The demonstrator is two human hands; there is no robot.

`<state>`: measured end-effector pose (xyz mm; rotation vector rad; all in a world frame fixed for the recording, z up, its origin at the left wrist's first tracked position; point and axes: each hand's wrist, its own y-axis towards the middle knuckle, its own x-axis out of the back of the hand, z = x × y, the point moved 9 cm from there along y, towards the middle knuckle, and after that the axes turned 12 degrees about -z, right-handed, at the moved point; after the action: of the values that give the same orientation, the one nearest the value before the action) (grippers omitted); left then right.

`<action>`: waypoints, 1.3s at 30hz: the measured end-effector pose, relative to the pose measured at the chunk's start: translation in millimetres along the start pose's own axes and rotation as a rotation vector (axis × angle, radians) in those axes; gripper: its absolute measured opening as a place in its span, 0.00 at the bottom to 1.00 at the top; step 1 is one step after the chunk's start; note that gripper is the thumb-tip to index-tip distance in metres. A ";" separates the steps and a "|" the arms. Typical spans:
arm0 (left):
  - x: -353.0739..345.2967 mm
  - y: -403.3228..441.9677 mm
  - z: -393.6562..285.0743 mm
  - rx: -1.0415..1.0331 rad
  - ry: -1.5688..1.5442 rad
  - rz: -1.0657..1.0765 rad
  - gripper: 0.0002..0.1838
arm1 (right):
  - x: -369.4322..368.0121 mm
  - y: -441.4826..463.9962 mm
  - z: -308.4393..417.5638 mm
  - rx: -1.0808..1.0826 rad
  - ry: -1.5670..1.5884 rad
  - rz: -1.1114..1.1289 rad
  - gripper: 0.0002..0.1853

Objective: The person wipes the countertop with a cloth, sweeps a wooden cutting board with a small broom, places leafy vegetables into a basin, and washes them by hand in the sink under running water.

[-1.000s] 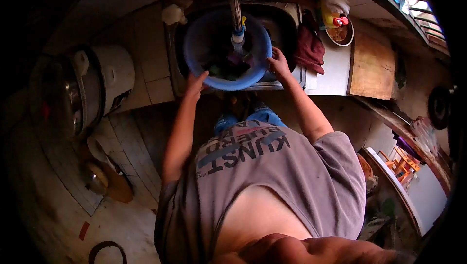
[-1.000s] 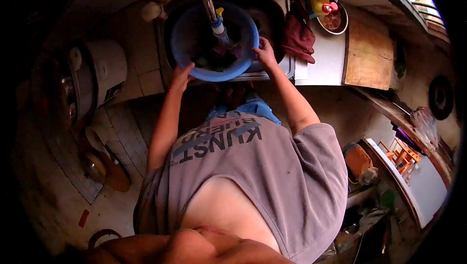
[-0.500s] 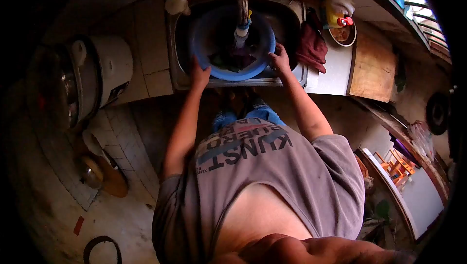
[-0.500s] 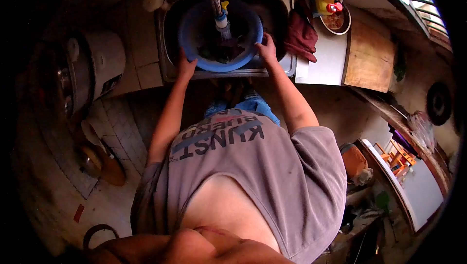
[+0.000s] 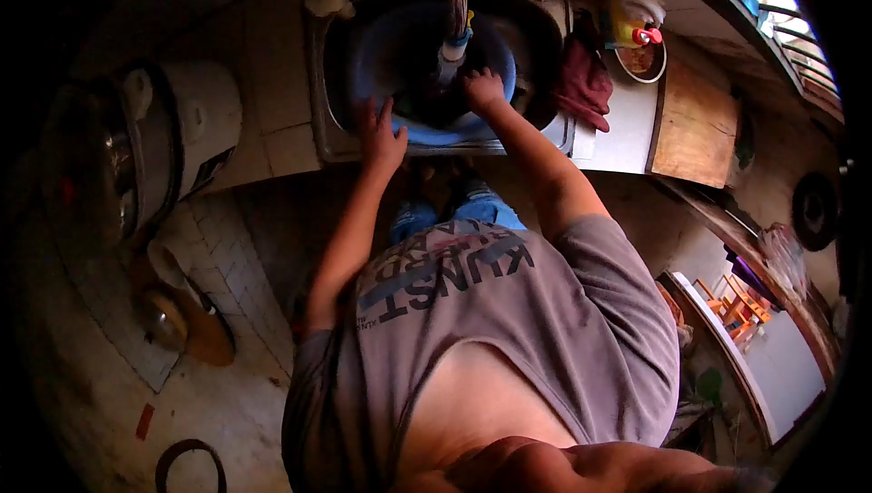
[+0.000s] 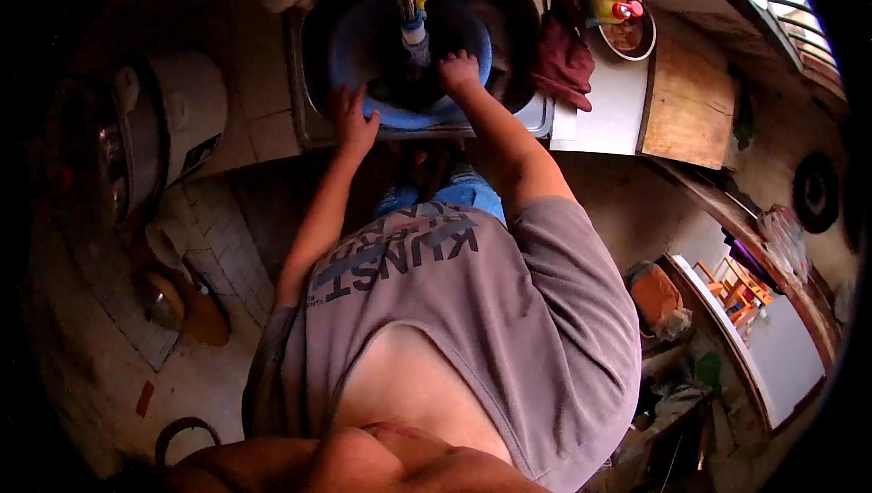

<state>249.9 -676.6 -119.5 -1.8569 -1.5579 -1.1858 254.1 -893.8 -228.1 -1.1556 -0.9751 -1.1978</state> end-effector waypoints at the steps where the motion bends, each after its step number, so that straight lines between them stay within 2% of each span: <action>1: 1.0 -2.2 -0.3 0.026 -0.008 0.013 0.33 | -3.9 -4.0 4.6 0.061 -0.083 0.008 0.12; 5: 1.9 -4.6 2.5 0.074 -0.063 0.040 0.31 | 13.9 -13.1 15.2 0.142 -0.143 0.046 0.11; 7: 5.1 -2.7 -4.3 0.059 -0.070 0.018 0.29 | 37.6 -16.4 10.3 0.022 0.118 -0.066 0.09; 8: 11.3 1.8 -12.4 0.046 -0.073 0.000 0.27 | 40.7 -19.1 7.5 0.022 0.115 -0.068 0.09; 10: 20.3 15.6 -31.6 -0.018 -0.149 -0.001 0.26 | 54.8 -25.2 9.8 0.089 0.453 -0.121 0.08; 11: 25.7 21.7 -45.3 -0.082 -0.222 0.001 0.24 | 67.8 -29.5 13.3 0.088 0.452 -0.127 0.08; 13: 27.3 29.9 -55.8 -0.102 -0.251 -0.011 0.23 | 99.7 -36.3 12.1 -0.126 0.729 -0.130 0.06; 14: 31.0 34.4 -64.5 -0.117 -0.280 -0.022 0.23 | 100.0 -36.4 14.4 -0.126 0.730 -0.135 0.06; 16: 37.8 40.9 -80.2 -0.134 -0.286 -0.025 0.23 | 106.9 -37.6 20.8 -0.088 0.959 -0.230 0.09; 20: 62.3 57.5 -124.3 -0.232 -0.268 -0.036 0.23 | 118.2 -37.1 32.9 -0.052 1.067 -0.231 0.09; 22: 57.9 60.9 -125.4 -0.281 -0.266 -0.029 0.23 | 159.3 -40.1 50.6 0.175 0.841 -0.323 0.06; 24: 55.1 62.0 -124.8 -0.325 -0.264 -0.024 0.23 | 167.9 -40.3 54.9 0.182 0.888 -0.375 0.07; 26: 48.4 63.1 -119.1 -0.322 -0.208 0.043 0.17 | 176.0 -41.6 57.9 0.192 0.934 -0.426 0.07; 28: 51.9 66.1 -113.7 -0.294 -0.260 0.009 0.16 | 157.0 -40.1 43.5 -0.131 1.246 -0.293 0.10; 30: 58.3 68.2 -112.8 -0.266 -0.310 -0.026 0.15 | 149.6 -41.4 36.5 -0.160 1.324 -0.295 0.09; 32: 59.9 70.5 -104.0 -0.126 -0.379 -0.017 0.06 | 149.6 -45.4 30.9 -0.191 1.402 -0.295 0.09; 35: 59.3 69.8 -107.9 -0.088 -0.391 0.071 0.07 | 155.3 -49.8 26.2 -0.233 1.422 -0.291 0.08; 39: 79.9 70.8 -131.6 -0.238 -0.255 -0.039 0.08 | 155.9 -50.4 21.5 -0.232 1.415 -0.382 0.07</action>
<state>273.4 -752.7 30.1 -2.2151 -1.6511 -1.2373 225.7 -899.3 -65.4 -0.0520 0.0689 -1.9822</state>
